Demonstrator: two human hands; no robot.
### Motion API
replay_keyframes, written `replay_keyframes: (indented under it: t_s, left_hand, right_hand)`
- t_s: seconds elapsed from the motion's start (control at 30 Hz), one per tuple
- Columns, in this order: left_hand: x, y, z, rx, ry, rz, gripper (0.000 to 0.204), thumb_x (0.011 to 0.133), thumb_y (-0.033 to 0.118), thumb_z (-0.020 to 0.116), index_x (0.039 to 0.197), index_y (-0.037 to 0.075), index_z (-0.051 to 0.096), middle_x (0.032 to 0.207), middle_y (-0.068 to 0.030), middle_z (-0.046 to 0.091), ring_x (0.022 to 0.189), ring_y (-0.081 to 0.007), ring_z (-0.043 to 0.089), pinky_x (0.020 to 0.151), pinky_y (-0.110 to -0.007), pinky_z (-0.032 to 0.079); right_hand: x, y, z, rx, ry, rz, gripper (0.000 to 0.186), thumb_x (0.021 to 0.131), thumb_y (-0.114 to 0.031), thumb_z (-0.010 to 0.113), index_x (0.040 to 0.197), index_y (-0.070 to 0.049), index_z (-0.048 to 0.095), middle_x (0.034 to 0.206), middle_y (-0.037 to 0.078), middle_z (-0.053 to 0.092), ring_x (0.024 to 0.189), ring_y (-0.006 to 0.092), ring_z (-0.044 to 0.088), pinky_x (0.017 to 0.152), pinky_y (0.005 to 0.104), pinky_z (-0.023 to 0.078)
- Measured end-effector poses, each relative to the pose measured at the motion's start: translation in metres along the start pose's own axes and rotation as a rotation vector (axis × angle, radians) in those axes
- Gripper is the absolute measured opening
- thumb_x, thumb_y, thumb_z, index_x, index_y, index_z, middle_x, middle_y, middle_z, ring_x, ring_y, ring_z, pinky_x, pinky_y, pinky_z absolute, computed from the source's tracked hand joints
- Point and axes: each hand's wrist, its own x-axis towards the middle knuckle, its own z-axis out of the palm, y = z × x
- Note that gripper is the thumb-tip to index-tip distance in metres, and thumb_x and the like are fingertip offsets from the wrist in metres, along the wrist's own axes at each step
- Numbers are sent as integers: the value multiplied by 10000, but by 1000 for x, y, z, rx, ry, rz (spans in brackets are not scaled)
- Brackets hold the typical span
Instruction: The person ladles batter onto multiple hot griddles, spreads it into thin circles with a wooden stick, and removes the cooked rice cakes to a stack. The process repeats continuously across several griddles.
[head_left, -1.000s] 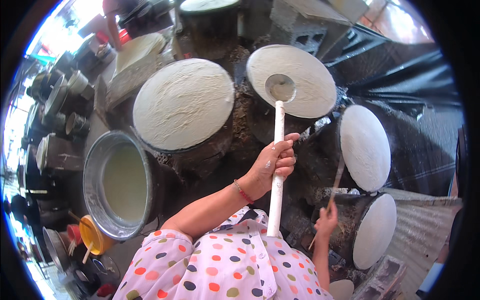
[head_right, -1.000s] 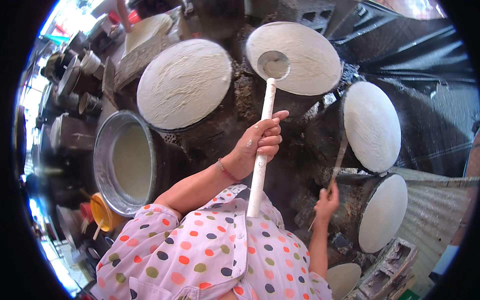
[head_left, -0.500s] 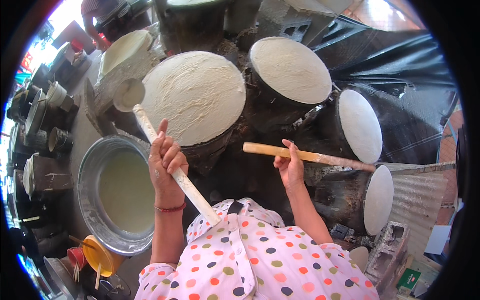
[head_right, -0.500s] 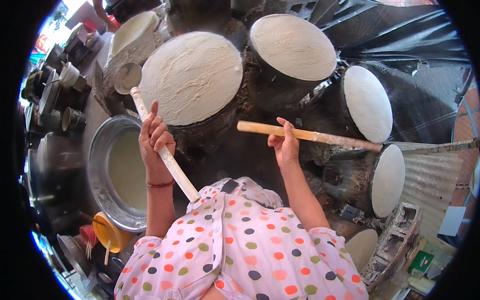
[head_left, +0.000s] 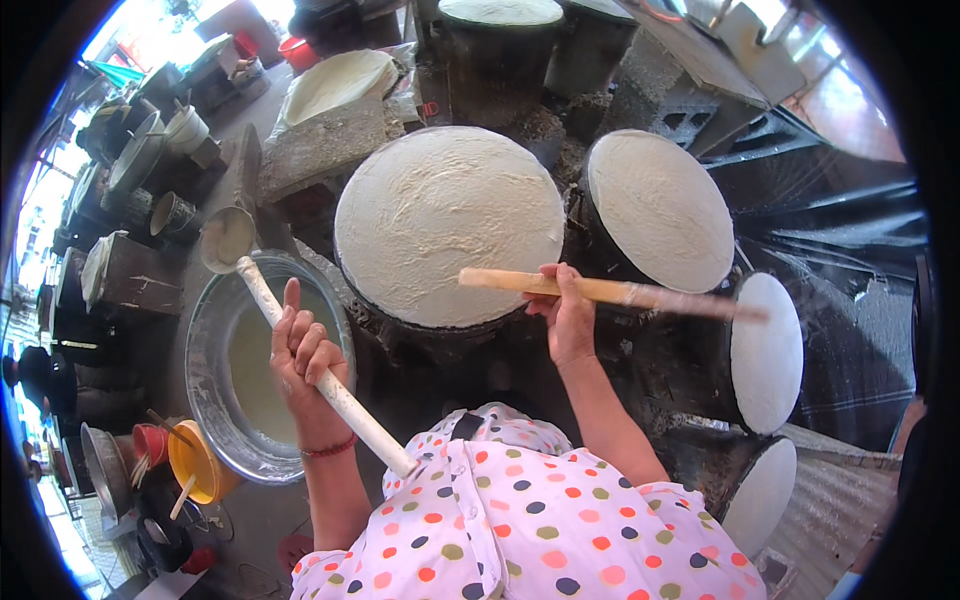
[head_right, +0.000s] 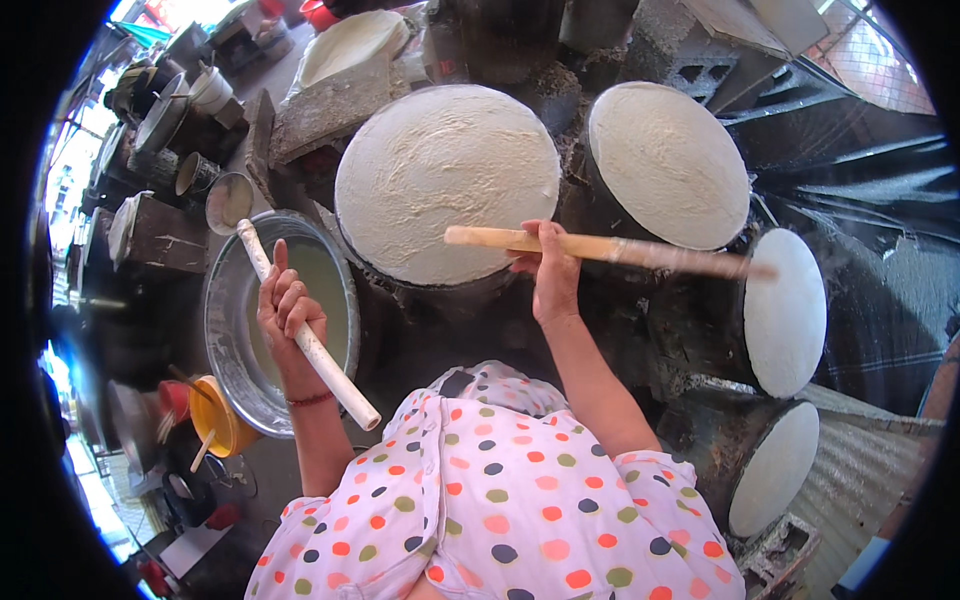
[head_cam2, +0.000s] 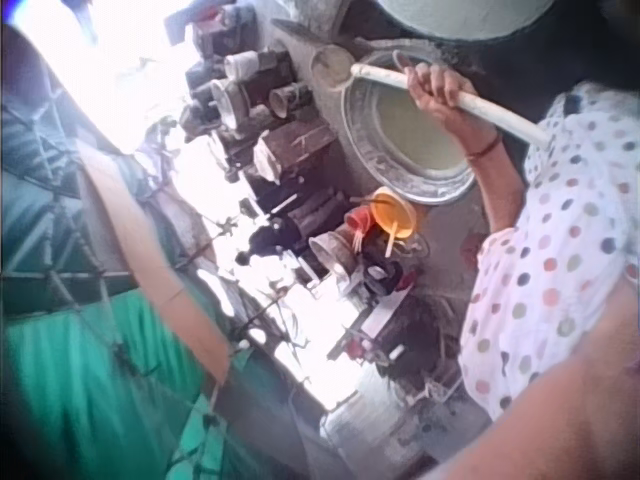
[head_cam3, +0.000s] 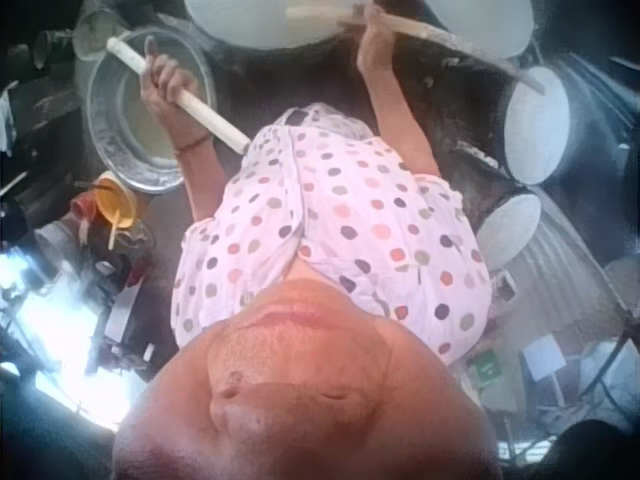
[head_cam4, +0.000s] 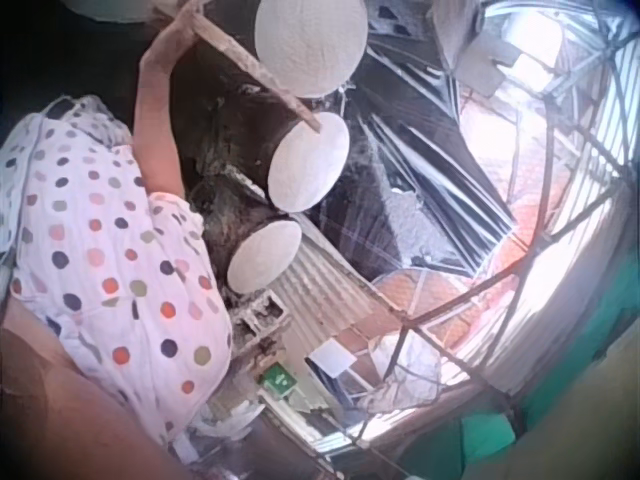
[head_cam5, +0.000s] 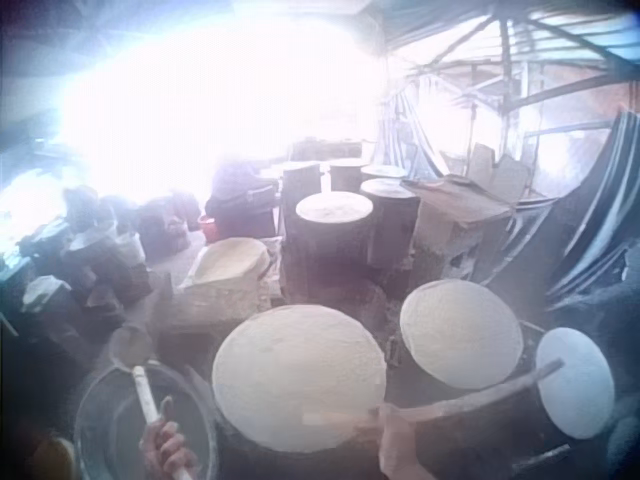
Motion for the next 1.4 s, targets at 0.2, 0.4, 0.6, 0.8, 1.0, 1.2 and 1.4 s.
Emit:
replay_keyframes:
  t_s: [0.2, 0.4, 0.6, 0.8, 1.0, 1.2, 1.4]
  left_hand:
    - [-3, -3, 2, 28, 55, 142, 385, 993, 76, 373, 1352, -60, 339, 678, 15, 324, 440, -32, 287, 308, -171, 334]
    - [-18, 0, -7, -16, 132, 281, 387, 995, 82, 369, 1361, -40, 342, 680, 20, 311, 441, -33, 281, 303, -174, 327]
    - [-49, 6, -11, 47, 260, 499, 381, 1007, 104, 362, 1362, -32, 353, 672, 24, 313, 428, -28, 278, 294, -169, 322]
    - [-63, 8, -16, -1, 337, 602, 379, 1001, 113, 373, 1359, -14, 371, 632, 36, 288, 412, -19, 247, 269, -155, 295]
    - [-42, 3, -17, -15, 331, 561, 374, 999, 109, 373, 1353, -10, 377, 633, 36, 276, 413, -19, 241, 267, -155, 289]
    - [-32, -6, -14, 24, 339, 554, 368, 997, 99, 370, 1347, -14, 381, 643, 35, 280, 421, -18, 243, 262, -157, 288]
    - [-14, -9, -15, 34, 243, 461, 375, 1009, 109, 357, 1352, -45, 358, 661, 25, 290, 440, -31, 254, 286, -170, 296]
  right_hand:
    - [112, -40, 42, -1021, -249, -397, 271, 935, -226, 514, 770, -41, 625, 677, 72, 610, 675, 203, 613, 637, 338, 468]
    - [244, -8, 124, -1400, -309, -730, 143, 869, -221, 600, 964, -170, 696, 903, 131, 637, 893, 338, 626, 765, 434, 491]
    - [321, 13, 184, -1632, -487, -614, 230, 878, -180, 527, 1029, -204, 699, 1046, 132, 637, 1007, 318, 619, 867, 426, 496]
    - [329, 13, 209, -1693, -713, -642, 140, 829, -191, 591, 887, -134, 705, 948, 124, 675, 928, 314, 639, 807, 424, 508]
    - [334, -1, 200, -1660, -736, -642, 179, 842, -214, 580, 927, -92, 680, 971, 165, 667, 933, 345, 634, 796, 441, 507]
    - [301, -49, 203, -1325, -975, -591, 173, 819, -186, 648, 938, -60, 659, 882, 157, 674, 832, 319, 650, 750, 401, 505]
    - [314, -43, 197, -1520, -864, -496, 195, 796, -212, 649, 943, -98, 705, 811, 150, 675, 789, 292, 661, 736, 370, 515]
